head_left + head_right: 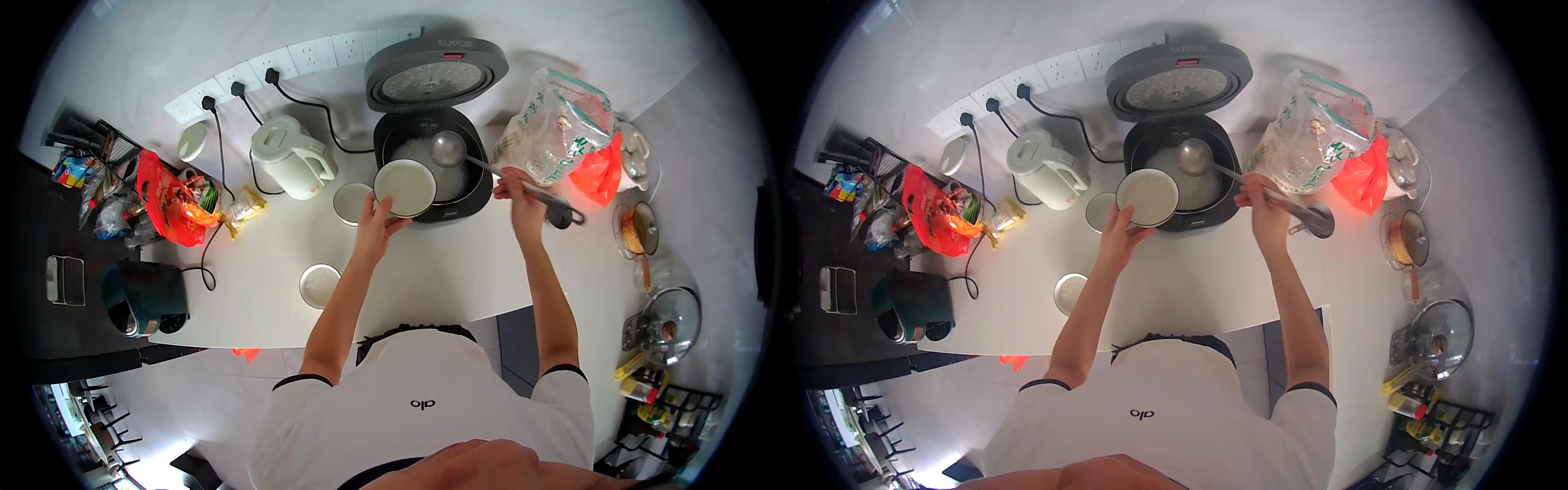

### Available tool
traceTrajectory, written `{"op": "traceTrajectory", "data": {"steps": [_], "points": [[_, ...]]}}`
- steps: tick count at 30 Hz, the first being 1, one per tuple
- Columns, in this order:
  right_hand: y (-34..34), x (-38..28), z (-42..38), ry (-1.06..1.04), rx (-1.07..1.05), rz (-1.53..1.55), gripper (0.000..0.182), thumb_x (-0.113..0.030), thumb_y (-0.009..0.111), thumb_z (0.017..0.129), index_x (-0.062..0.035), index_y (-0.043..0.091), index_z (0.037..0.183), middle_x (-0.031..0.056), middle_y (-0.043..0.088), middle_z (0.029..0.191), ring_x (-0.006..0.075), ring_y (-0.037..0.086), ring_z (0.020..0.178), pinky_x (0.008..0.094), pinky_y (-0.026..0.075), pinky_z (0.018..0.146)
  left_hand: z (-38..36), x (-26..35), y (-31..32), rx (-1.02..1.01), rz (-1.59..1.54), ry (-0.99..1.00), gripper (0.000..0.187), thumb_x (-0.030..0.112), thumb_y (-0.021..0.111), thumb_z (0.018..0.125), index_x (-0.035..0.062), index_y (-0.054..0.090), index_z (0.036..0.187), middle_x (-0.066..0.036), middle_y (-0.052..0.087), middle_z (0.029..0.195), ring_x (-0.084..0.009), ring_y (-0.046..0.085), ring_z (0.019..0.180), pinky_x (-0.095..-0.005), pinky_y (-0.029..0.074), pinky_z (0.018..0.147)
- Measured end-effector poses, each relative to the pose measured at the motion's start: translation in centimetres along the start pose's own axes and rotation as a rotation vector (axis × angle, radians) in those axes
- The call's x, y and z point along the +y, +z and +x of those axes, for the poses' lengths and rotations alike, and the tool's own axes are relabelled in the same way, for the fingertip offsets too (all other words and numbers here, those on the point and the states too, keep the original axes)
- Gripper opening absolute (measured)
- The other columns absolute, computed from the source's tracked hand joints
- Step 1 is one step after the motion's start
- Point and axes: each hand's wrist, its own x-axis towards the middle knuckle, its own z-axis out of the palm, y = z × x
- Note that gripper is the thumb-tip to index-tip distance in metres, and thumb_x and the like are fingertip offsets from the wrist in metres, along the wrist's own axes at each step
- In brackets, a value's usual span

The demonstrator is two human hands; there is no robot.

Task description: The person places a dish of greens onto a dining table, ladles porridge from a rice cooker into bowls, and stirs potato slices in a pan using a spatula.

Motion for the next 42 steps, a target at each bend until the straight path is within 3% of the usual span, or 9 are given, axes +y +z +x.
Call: {"op": "traceTrajectory", "data": {"steps": [6, 10, 25, 27, 31, 32, 36, 39, 42], "points": [[0.7, 8.1, 0.4, -0.351, -0.236, -0.282, 0.015, -0.007, 0.062, 0.090, 0.0025, 0.064, 0.100, 0.0066, 0.065, 0.082, 0.0111, 0.061, 0.063, 0.0226, 0.051, 0.058, -1.9, 0.8, -1.6, 0.069, 0.000, 0.041, 0.043, 0.026, 0.054, 0.095, 0.0073, 0.036, 0.129, -0.010, 0.054, 0.117, -0.0242, 0.064, 0.092, -0.0341, 0.057, 0.079], [1.4, 7.3, -0.4, 0.112, -0.085, 0.007, 0.017, -0.010, 0.059, 0.092, 0.0046, 0.063, 0.101, 0.0085, 0.063, 0.079, 0.0123, 0.061, 0.061, 0.0225, 0.052, 0.055, -2.8, 1.0, -2.5, 0.074, -0.005, 0.048, 0.040, 0.026, 0.054, 0.095, 0.0075, 0.037, 0.127, -0.010, 0.052, 0.119, -0.0240, 0.064, 0.093, -0.0347, 0.056, 0.082], [-0.7, -4.8, -1.6, 0.072, 0.014, 0.123, 0.024, -0.016, 0.054, 0.094, 0.0071, 0.061, 0.098, 0.0133, 0.063, 0.076, 0.0185, 0.063, 0.061, 0.0285, 0.053, 0.056, -1.7, -0.4, -1.0, 0.054, -0.014, -0.007, 0.050, 0.030, 0.056, 0.095, 0.0085, 0.033, 0.133, -0.011, 0.049, 0.125, -0.0264, 0.063, 0.096, -0.0346, 0.056, 0.081], [-0.3, -5.6, -3.0, 0.017, -0.088, 0.108, 0.021, -0.013, 0.052, 0.095, 0.0055, 0.062, 0.097, 0.0127, 0.064, 0.079, 0.0196, 0.064, 0.064, 0.0278, 0.054, 0.058, -1.6, -0.5, -0.5, 0.039, 0.005, -0.022, 0.048, 0.032, 0.052, 0.096, 0.0092, 0.035, 0.135, -0.009, 0.050, 0.127, -0.0276, 0.062, 0.101, -0.0349, 0.054, 0.083], [-0.1, -5.7, -5.7, -0.422, -0.485, -0.359, 0.010, 0.004, 0.056, 0.088, 0.0041, 0.064, 0.094, 0.0129, 0.065, 0.085, 0.0180, 0.063, 0.070, 0.0269, 0.052, 0.061, -1.6, -0.9, -0.3, 0.012, -0.030, -0.022, 0.048, 0.030, 0.052, 0.097, 0.0102, 0.034, 0.136, -0.009, 0.051, 0.127, -0.0251, 0.063, 0.099, -0.0325, 0.056, 0.081], [-0.1, -4.9, -5.9, -0.667, -0.533, -0.427, 0.023, 0.007, 0.064, 0.078, -0.0015, 0.063, 0.099, 0.0120, 0.063, 0.084, 0.0237, 0.064, 0.073, 0.0281, 0.052, 0.062, -1.7, -0.9, -0.3, 0.011, -0.032, -0.018, 0.047, 0.030, 0.051, 0.097, 0.0103, 0.034, 0.137, -0.009, 0.051, 0.127, -0.0244, 0.063, 0.098, -0.0320, 0.056, 0.080], [0.1, -5.9, -7.7, -0.754, -0.552, -0.543, 0.022, 0.008, 0.064, 0.077, -0.0016, 0.062, 0.097, 0.0124, 0.063, 0.084, 0.0261, 0.064, 0.075, 0.0287, 0.052, 0.062, -2.8, -0.3, -0.3, 0.010, -0.037, 0.019, 0.045, 0.030, 0.055, 0.095, 0.0088, 0.036, 0.130, -0.010, 0.054, 0.118, -0.0246, 0.065, 0.093, -0.0327, 0.057, 0.079], [-0.5, -4.3, -8.5, -0.515, -0.438, -0.392, 0.009, 0.005, 0.054, 0.089, 0.0054, 0.062, 0.093, 0.0155, 0.064, 0.091, 0.0200, 0.064, 0.072, 0.0288, 0.054, 0.064, -3.6, -0.8, -1.1, 0.006, -0.045, 0.021, 0.046, 0.029, 0.054, 0.095, 0.0091, 0.035, 0.132, -0.011, 0.054, 0.117, -0.0243, 0.065, 0.092, -0.0323, 0.056, 0.080], [0.4, -2.9, -9.1, 0.200, -0.063, 0.259, 0.022, -0.015, 0.053, 0.094, 0.0058, 0.061, 0.096, 0.0150, 0.065, 0.083, 0.0192, 0.065, 0.066, 0.0270, 0.054, 0.061, -5.4, -1.1, -1.8, 0.030, -0.032, 0.001, 0.046, 0.028, 0.052, 0.096, 0.0090, 0.034, 0.134, -0.012, 0.054, 0.118, -0.0249, 0.064, 0.094, -0.0338, 0.056, 0.082]]}}
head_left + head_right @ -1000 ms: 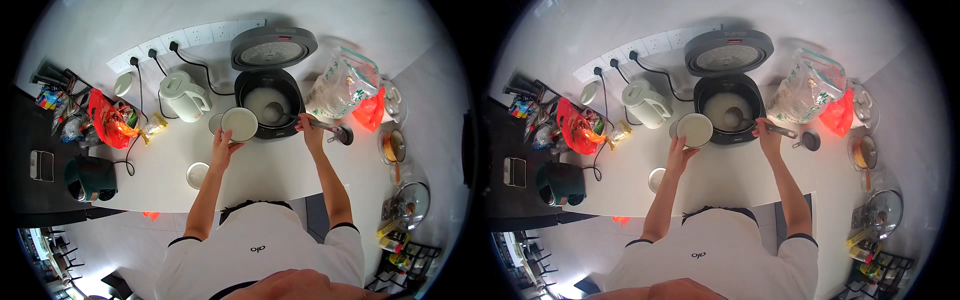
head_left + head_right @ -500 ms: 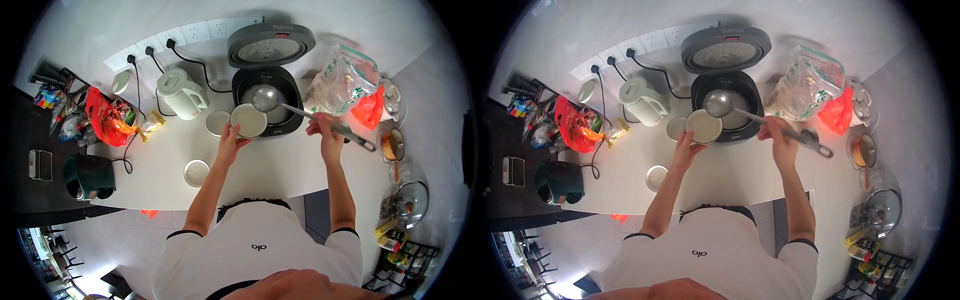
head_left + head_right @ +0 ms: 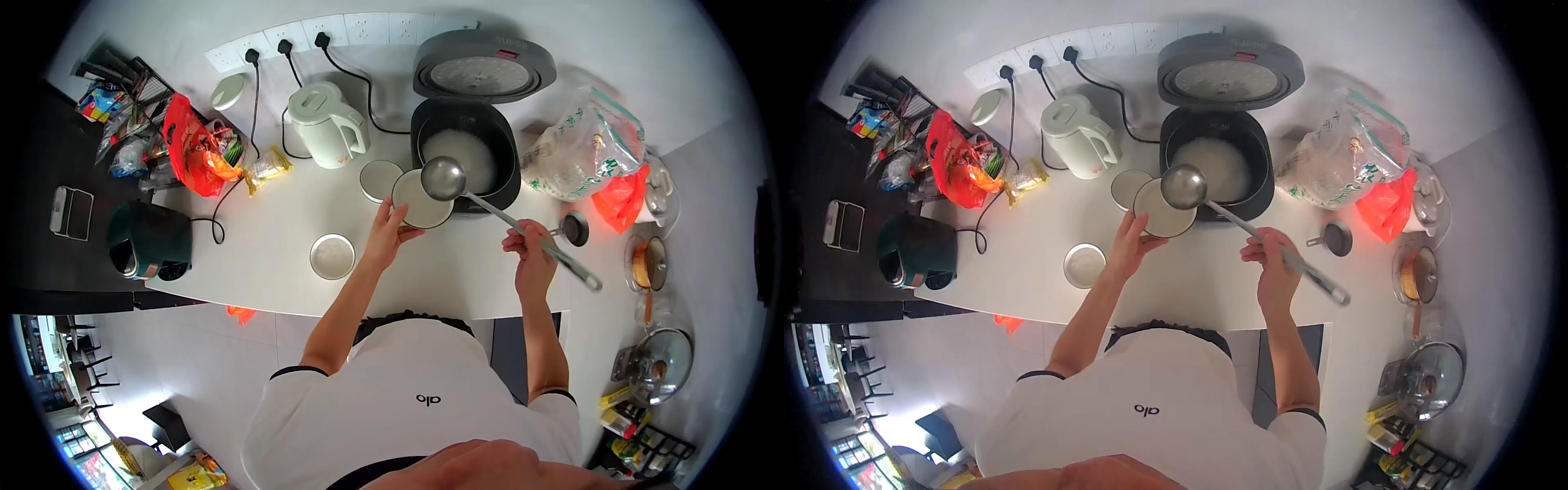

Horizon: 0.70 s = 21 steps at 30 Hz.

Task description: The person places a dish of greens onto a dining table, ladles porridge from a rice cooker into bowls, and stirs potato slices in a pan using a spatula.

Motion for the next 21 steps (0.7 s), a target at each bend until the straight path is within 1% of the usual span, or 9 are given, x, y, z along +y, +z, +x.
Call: {"op": "traceTrajectory", "data": {"steps": [3, 5, 7, 10, 11, 16, 17, 19, 21], "points": [[-2.0, 2.1, 0.4, 0.303, 0.135, 0.264, 0.021, -0.015, 0.056, 0.090, 0.0044, 0.060, 0.099, 0.0142, 0.065, 0.076, 0.0175, 0.064, 0.062, 0.0261, 0.054, 0.057, -2.1, -1.5, -1.3, 0.076, 0.003, 0.018, 0.048, 0.027, 0.051, 0.096, 0.0086, 0.032, 0.136, -0.012, 0.054, 0.120, -0.0257, 0.064, 0.097, -0.0357, 0.056, 0.083], [-3.5, 4.2, -0.5, 0.428, 0.127, 0.410, 0.020, -0.015, 0.056, 0.090, 0.0035, 0.061, 0.096, 0.0134, 0.065, 0.075, 0.0171, 0.063, 0.063, 0.0246, 0.053, 0.058, -3.3, -2.6, -2.2, 0.079, 0.008, 0.010, 0.049, 0.026, 0.050, 0.096, 0.0085, 0.031, 0.138, -0.012, 0.053, 0.121, -0.0268, 0.063, 0.098, -0.0372, 0.055, 0.084], [-4.5, 4.6, -2.0, 0.485, 0.197, 0.490, 0.018, -0.014, 0.056, 0.089, 0.0032, 0.061, 0.094, 0.0121, 0.064, 0.074, 0.0174, 0.062, 0.063, 0.0241, 0.051, 0.056, -4.7, -3.5, -3.0, 0.107, 0.009, -0.007, 0.048, 0.025, 0.049, 0.097, 0.0084, 0.031, 0.138, -0.012, 0.053, 0.122, -0.0270, 0.064, 0.097, -0.0375, 0.056, 0.084], [-7.0, 4.7, -3.9, 0.332, 0.381, 0.483, 0.017, -0.011, 0.055, 0.089, 0.0031, 0.061, 0.093, 0.0115, 0.063, 0.073, 0.0174, 0.061, 0.063, 0.0238, 0.049, 0.055, -6.4, -5.0, -4.3, 0.128, 0.049, -0.044, 0.046, 0.024, 0.048, 0.097, 0.0081, 0.031, 0.138, -0.012, 0.053, 0.122, -0.0275, 0.064, 0.097, -0.0381, 0.056, 0.084], [-8.6, 4.7, -4.6, 0.263, 0.388, 0.487, 0.018, -0.012, 0.055, 0.089, 0.0036, 0.060, 0.095, 0.0116, 0.063, 0.074, 0.0170, 0.061, 0.065, 0.0236, 0.048, 0.056, -6.8, -5.6, -4.9, 0.126, 0.054, -0.064, 0.046, 0.024, 0.048, 0.098, 0.0080, 0.031, 0.137, -0.012, 0.053, 0.122, -0.0275, 0.064, 0.097, -0.0383, 0.056, 0.084], [-14.7, 3.1, -6.7, -0.032, 0.652, 0.298, 0.026, -0.017, 0.053, 0.092, 0.0058, 0.058, 0.102, 0.0138, 0.064, 0.080, 0.0178, 0.061, 0.070, 0.0260, 0.050, 0.066, -8.4, -8.4, -7.2, 0.116, 0.066, -0.157, 0.047, 0.024, 0.049, 0.098, 0.0070, 0.031, 0.137, -0.012, 0.052, 0.122, -0.0289, 0.064, 0.098, -0.0396, 0.056, 0.085], [-16.3, 3.3, -6.8, -0.101, 0.643, 0.259, 0.026, -0.018, 0.055, 0.092, 0.0051, 0.058, 0.103, 0.0140, 0.065, 0.082, 0.0186, 0.063, 0.073, 0.0269, 0.052, 0.069, -8.5, -8.8, -7.5, 0.115, 0.066, -0.167, 0.047, 0.023, 0.049, 0.097, 0.0068, 0.030, 0.137, -0.013, 0.052, 0.122, -0.0293, 0.064, 0.099, -0.0401, 0.056, 0.085], [-17.8, 3.0, -6.2, -0.195, 0.727, 0.121, 0.025, -0.018, 0.054, 0.093, 0.0053, 0.058, 0.102, 0.0146, 0.065, 0.082, 0.0204, 0.064, 0.076, 0.0309, 0.053, 0.073, -8.7, -9.9, -8.2, 0.110, 0.065, -0.187, 0.047, 0.021, 0.050, 0.097, 0.0062, 0.030, 0.137, -0.013, 0.052, 0.123, -0.0302, 0.063, 0.099, -0.0411, 0.056, 0.086], [-19.8, 3.6, -4.8, -0.244, 0.692, -0.153, 0.020, -0.012, 0.053, 0.093, 0.0033, 0.059, 0.103, 0.0145, 0.064, 0.085, 0.0231, 0.064, 0.080, 0.0332, 0.052, 0.076, -8.6, -10.8, -9.0, 0.118, 0.072, -0.226, 0.047, 0.020, 0.051, 0.097, 0.0055, 0.031, 0.137, -0.014, 0.051, 0.124, -0.0310, 0.063, 0.100, -0.0420, 0.056, 0.087]]}}
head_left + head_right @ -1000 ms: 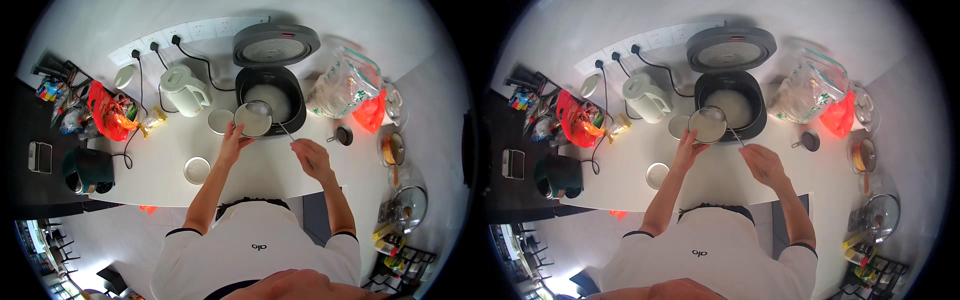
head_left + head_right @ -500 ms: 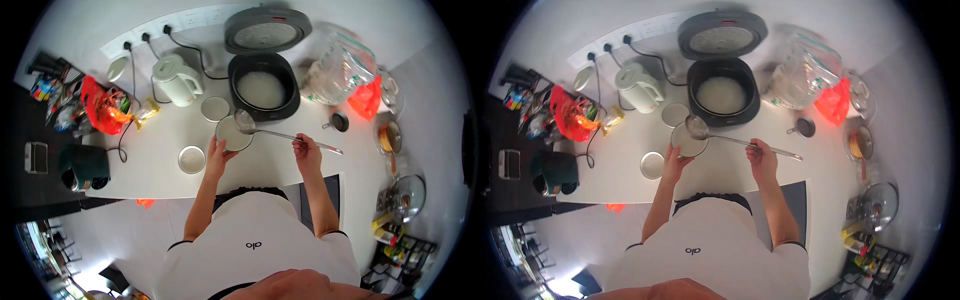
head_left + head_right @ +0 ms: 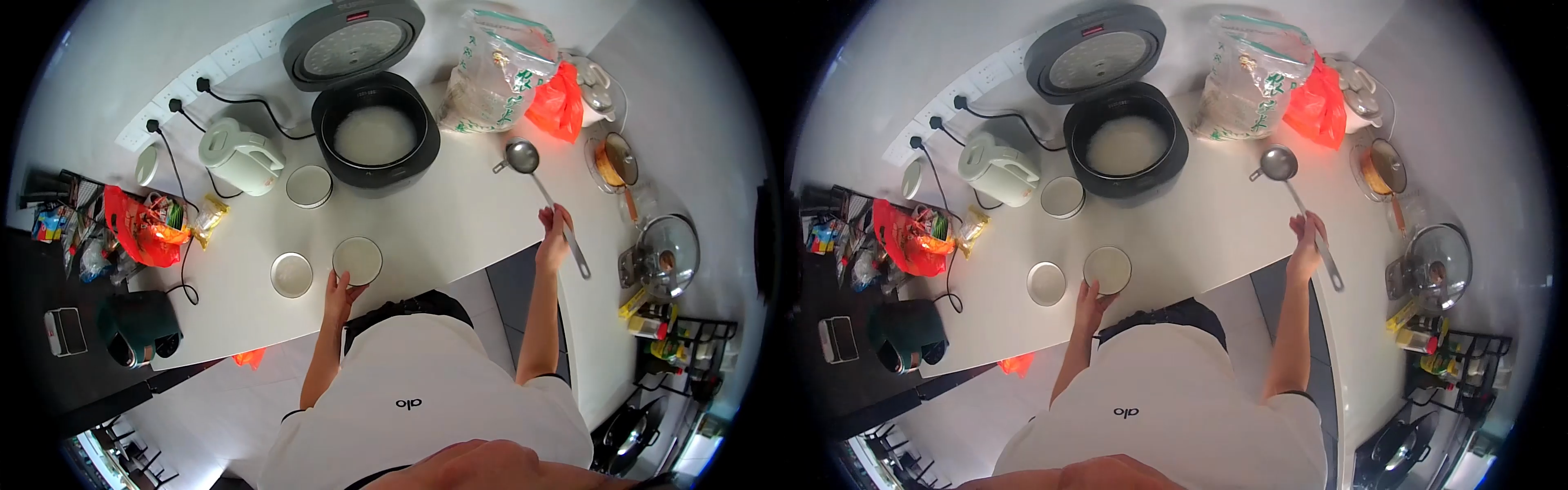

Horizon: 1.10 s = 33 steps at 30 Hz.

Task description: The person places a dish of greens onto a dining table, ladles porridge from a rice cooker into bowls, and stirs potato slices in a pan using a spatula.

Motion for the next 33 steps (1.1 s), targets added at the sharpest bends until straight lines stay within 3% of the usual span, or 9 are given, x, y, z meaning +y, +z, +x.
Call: {"op": "traceTrajectory", "data": {"steps": [4, 7, 8, 12, 13, 14, 26, 29, 33], "points": [[-0.7, 5.0, 3.4, -0.606, -0.204, -0.725, 0.015, -0.001, 0.053, 0.091, -0.0007, 0.059, 0.104, 0.0155, 0.062, 0.093, 0.0275, 0.062, 0.086, 0.0359, 0.051, 0.078, -0.1, -0.7, -0.2, -0.004, 0.029, -0.021, 0.045, 0.019, 0.051, 0.096, 0.0038, 0.033, 0.135, -0.015, 0.051, 0.125, -0.0320, 0.062, 0.101, -0.0434, 0.056, 0.088], [-1.8, 10.7, 3.9, -0.644, -0.453, -0.842, 0.018, -0.002, 0.051, 0.091, -0.0042, 0.055, 0.108, 0.0169, 0.053, 0.109, 0.0239, 0.053, 0.104, 0.0341, 0.048, 0.085, -0.1, -0.6, -0.1, -0.022, 0.028, -0.021, 0.044, 0.018, 0.050, 0.096, 0.0028, 0.034, 0.135, -0.015, 0.050, 0.126, -0.0330, 0.061, 0.103, -0.0438, 0.056, 0.088], [-1.6, 11.5, 3.5, -0.016, -0.443, -0.578, 0.024, 0.002, 0.050, 0.088, -0.0038, 0.051, 0.112, 0.0180, 0.050, 0.115, 0.0294, 0.051, 0.106, 0.0362, 0.047, 0.085, 0.0, -0.5, -0.2, -0.029, 0.045, -0.026, 0.045, 0.017, 0.050, 0.097, 0.0028, 0.033, 0.136, -0.015, 0.050, 0.126, -0.0332, 0.061, 0.104, -0.0439, 0.056, 0.089], [-3.9, 19.5, 2.8, -0.512, -0.569, -1.202, 0.030, -0.019, 0.045, 0.096, -0.0093, 0.047, 0.124, 0.0178, 0.046, 0.129, 0.0324, 0.051, 0.118, 0.0360, 0.042, 0.094, 0.4, -0.4, 0.1, -0.006, 0.059, -0.040, 0.049, 0.017, 0.050, 0.097, 0.0036, 0.030, 0.139, -0.016, 0.049, 0.128, -0.0338, 0.060, 0.107, -0.0443, 0.055, 0.090], [-0.1, 13.9, 0.9, 0.370, -0.331, -0.799, 0.047, -0.038, 0.044, 0.096, -0.0131, 0.037, 0.136, 0.0165, 0.046, 0.135, 0.0324, 0.047, 0.124, 0.0364, 0.038, 0.098, 0.4, -0.5, 0.0, 0.013, 0.050, -0.047, 0.050, 0.017, 0.050, 0.097, 0.0040, 0.029, 0.140, -0.016, 0.048, 0.128, -0.0339, 0.060, 0.107, -0.0443, 0.055, 0.090], [-1.2, 17.4, 1.3, 0.238, -0.346, -0.815, 0.060, -0.046, 0.045, 0.093, -0.0145, 0.029, 0.141, 0.0164, 0.047, 0.135, 0.0340, 0.048, 0.122, 0.0379, 0.037, 0.099, 0.3, -0.6, -0.2, 0.029, 0.043, -0.038, 0.051, 0.018, 0.050, 0.097, 0.0045, 0.028, 0.141, -0.017, 0.048, 0.129, -0.0337, 0.060, 0.107, -0.0442, 0.055, 0.090], [0.3, 17.1, 1.1, 0.264, -0.460, -0.813, 0.059, -0.046, 0.037, 0.096, -0.0117, 0.026, 0.143, 0.0161, 0.046, 0.135, 0.0319, 0.046, 0.123, 0.0394, 0.035, 0.101, -0.3, -1.1, -0.2, 0.096, -0.066, 0.018, 0.048, 0.019, 0.053, 0.096, 0.0051, 0.033, 0.138, -0.014, 0.052, 0.122, -0.0277, 0.060, 0.106, -0.0433, 0.055, 0.090], [0.5, 16.0, 0.9, 0.272, -0.497, -0.747, 0.055, -0.036, 0.043, 0.096, -0.0113, 0.026, 0.143, 0.0156, 0.040, 0.140, 0.0327, 0.046, 0.122, 0.0387, 0.034, 0.102, -0.4, -0.7, 0.1, 0.111, -0.053, 0.038, 0.045, 0.018, 0.052, 0.097, 0.0046, 0.035, 0.137, -0.014, 0.053, 0.121, -0.0265, 0.060, 0.107, -0.0431, 0.055, 0.090], [-1.1, 18.1, 2.1, -0.495, -0.629, -1.335, 0.054, -0.019, 0.050, 0.093, -0.0115, 0.030, 0.142, 0.0223, 0.030, 0.143, 0.0388, 0.041, 0.124, 0.0441, 0.032, 0.104, -0.1, -1.5, -0.3, 0.124, -0.056, 0.049, 0.045, 0.018, 0.050, 0.098, 0.0042, 0.035, 0.138, -0.014, 0.053, 0.120, -0.0259, 0.060, 0.106, -0.0424, 0.055, 0.090]]}}
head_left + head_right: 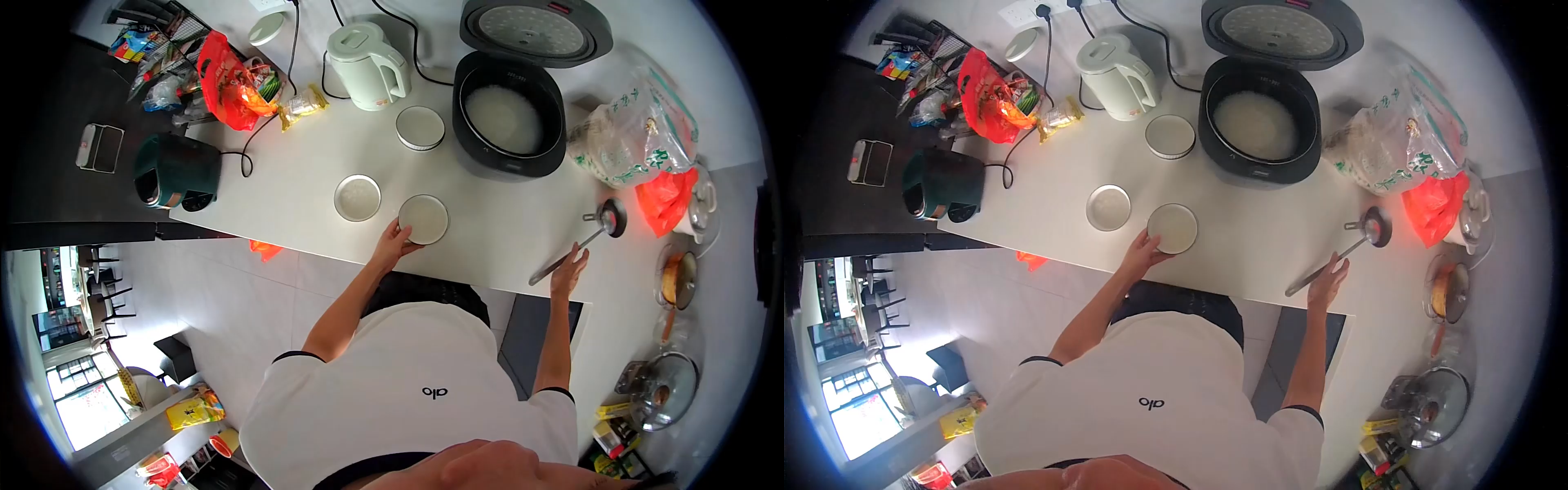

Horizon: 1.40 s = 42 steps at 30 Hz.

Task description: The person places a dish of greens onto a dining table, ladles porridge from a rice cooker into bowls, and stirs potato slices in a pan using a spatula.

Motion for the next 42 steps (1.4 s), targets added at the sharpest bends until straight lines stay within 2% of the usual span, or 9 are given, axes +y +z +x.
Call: {"op": "traceTrajectory", "data": {"steps": [6, 9, 13, 16, 20, 26, 32, 35, 42], "points": [[-12.8, -13.8, 11.7, -0.427, 0.566, 0.222, 0.057, -0.009, 0.062, 0.084, -0.0028, 0.040, 0.136, 0.0273, 0.032, 0.139, 0.0435, 0.033, 0.128, 0.0517, 0.028, 0.105, 0.4, -0.8, -0.2, 0.049, 0.030, 0.004, 0.047, 0.019, 0.049, 0.098, 0.0046, 0.033, 0.139, -0.013, 0.051, 0.123, -0.0264, 0.062, 0.103, -0.0396, 0.055, 0.089], [-22.1, -22.6, 19.9, -0.690, 0.783, 0.301, 0.055, -0.020, 0.063, 0.086, -0.0024, 0.044, 0.134, 0.0268, 0.036, 0.139, 0.0457, 0.032, 0.130, 0.0523, 0.028, 0.104, -0.3, -0.4, 0.4, 0.128, 0.052, -0.012, 0.052, 0.028, 0.051, 0.097, 0.0037, 0.034, 0.139, -0.014, 0.052, 0.123, -0.0268, 0.064, 0.098, -0.0366, 0.056, 0.084], [-28.3, -32.6, 29.7, -0.755, 0.969, 0.300, 0.044, -0.038, 0.058, 0.089, -0.0128, 0.055, 0.125, 0.0117, 0.048, 0.136, 0.0341, 0.041, 0.129, 0.0597, 0.028, 0.103, -0.6, -0.6, -0.5, 0.297, 0.238, 0.001, 0.056, 0.037, 0.055, 0.094, 0.0017, 0.039, 0.135, -0.015, 0.054, 0.117, -0.0238, 0.066, 0.082, -0.0322, 0.057, 0.072], [-28.2, -35.1, 32.4, -0.565, 0.464, 0.078, 0.044, -0.037, 0.039, 0.096, -0.0037, 0.055, 0.120, 0.0163, 0.043, 0.141, 0.0317, 0.032, 0.136, 0.0606, 0.017, 0.110, -0.5, -0.6, -1.0, 0.426, 0.444, 0.098, 0.052, 0.036, 0.056, 0.093, 0.0001, 0.046, 0.129, -0.016, 0.055, 0.114, -0.0213, 0.064, 0.077, -0.0298, 0.055, 0.064], [-24.0, -34.1, 33.3, -0.659, 0.682, 0.162, 0.035, -0.040, 0.049, 0.094, -0.0167, 0.062, 0.116, 0.0047, 0.063, 0.116, 0.0237, 0.051, 0.121, 0.0648, 0.024, 0.104, 0.0, -0.2, -0.7, 0.571, 0.617, 0.316, 0.041, 0.030, 0.055, 0.093, -0.0009, 0.053, 0.120, -0.016, 0.057, 0.106, -0.0216, 0.062, 0.083, -0.0298, 0.053, 0.065], [-21.3, -30.2, 19.6, -0.680, 0.582, 0.081, 0.036, -0.033, 0.057, 0.092, -0.0125, 0.060, 0.121, 0.0025, 0.059, 0.127, 0.0236, 0.046, 0.127, 0.0675, 0.016, 0.103, 1.5, 3.8, 1.8, 0.567, 0.766, 0.590, 0.034, 0.026, 0.053, 0.093, -0.0009, 0.057, 0.114, -0.017, 0.057, 0.106, -0.0244, 0.060, 0.089, -0.0353, 0.049, 0.080], [-11.4, -26.5, 11.2, -0.537, 0.369, 0.050, 0.052, -0.037, 0.056, 0.091, -0.0140, 0.046, 0.136, 0.0022, 0.039, 0.147, 0.0223, 0.032, 0.137, 0.0677, 0.010, 0.106, 14.5, 7.6, 0.3, 0.514, 0.748, 0.482, 0.064, 0.036, 0.057, 0.091, -0.0016, 0.034, 0.138, -0.020, 0.052, 0.116, -0.0207, 0.064, 0.078, -0.0297, 0.054, 0.064], [-7.5, -25.7, 9.4, -0.473, 0.296, 0.040, 0.058, -0.038, 0.055, 0.091, -0.0151, 0.038, 0.142, 0.0014, 0.032, 0.151, 0.0211, 0.028, 0.140, 0.0673, 0.011, 0.107, 13.2, 13.2, 5.7, 0.452, 0.412, 0.147, 0.081, 0.043, 0.061, 0.087, -0.0011, 0.021, 0.142, -0.026, 0.051, 0.121, -0.0313, 0.065, 0.082, -0.0355, 0.057, 0.066], [-5.9, -25.6, 8.5, -0.427, 0.259, 0.076, 0.064, -0.035, 0.055, 0.091, -0.0143, 0.031, 0.146, 0.0008, 0.028, 0.153, 0.0191, 0.027, 0.141, 0.0646, 0.013, 0.108, 18.4, 11.9, 5.2, 0.363, 0.076, 0.049, 0.063, 0.032, 0.054, 0.090, -0.0009, 0.021, 0.134, -0.027, 0.047, 0.121, -0.0374, 0.065, 0.073, -0.0379, 0.060, 0.057]]}}
